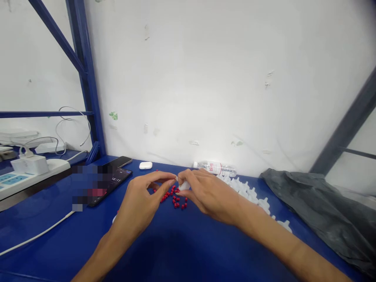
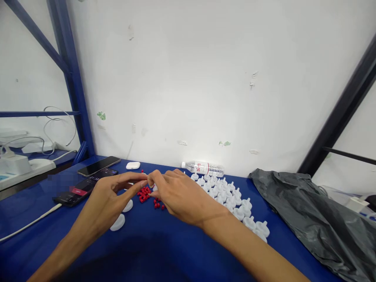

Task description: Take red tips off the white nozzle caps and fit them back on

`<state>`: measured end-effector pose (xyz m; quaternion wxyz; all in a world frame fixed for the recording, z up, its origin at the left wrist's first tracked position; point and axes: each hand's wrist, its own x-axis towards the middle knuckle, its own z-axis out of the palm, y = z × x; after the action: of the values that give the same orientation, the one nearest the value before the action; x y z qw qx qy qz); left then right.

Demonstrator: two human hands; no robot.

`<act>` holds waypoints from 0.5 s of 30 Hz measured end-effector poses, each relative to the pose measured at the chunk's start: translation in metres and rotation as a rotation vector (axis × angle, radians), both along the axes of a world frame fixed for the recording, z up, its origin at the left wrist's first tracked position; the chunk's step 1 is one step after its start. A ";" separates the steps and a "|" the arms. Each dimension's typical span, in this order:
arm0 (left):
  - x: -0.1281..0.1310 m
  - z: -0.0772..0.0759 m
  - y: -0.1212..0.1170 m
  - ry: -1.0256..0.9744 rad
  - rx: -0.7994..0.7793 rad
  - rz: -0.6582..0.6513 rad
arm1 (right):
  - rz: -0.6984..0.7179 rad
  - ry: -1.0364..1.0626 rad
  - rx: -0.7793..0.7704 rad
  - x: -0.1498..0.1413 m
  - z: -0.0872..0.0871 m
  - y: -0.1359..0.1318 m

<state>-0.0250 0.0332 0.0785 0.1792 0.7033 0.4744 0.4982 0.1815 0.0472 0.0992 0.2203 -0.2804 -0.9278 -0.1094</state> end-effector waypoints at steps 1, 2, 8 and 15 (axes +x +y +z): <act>0.001 -0.001 0.000 -0.004 0.001 -0.008 | 0.010 0.000 0.009 -0.001 -0.002 0.001; 0.002 -0.002 0.000 -0.006 0.002 -0.006 | 0.014 -0.003 0.016 -0.001 -0.003 0.002; 0.004 -0.001 -0.001 -0.051 0.008 0.048 | 0.011 -0.022 0.050 0.001 -0.001 0.003; 0.002 0.001 -0.001 -0.011 -0.010 -0.046 | 0.046 -0.065 0.101 0.005 0.000 0.002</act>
<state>-0.0227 0.0320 0.0795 0.1966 0.7102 0.4597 0.4956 0.1863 0.0496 0.0996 0.2062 -0.2437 -0.9340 -0.1601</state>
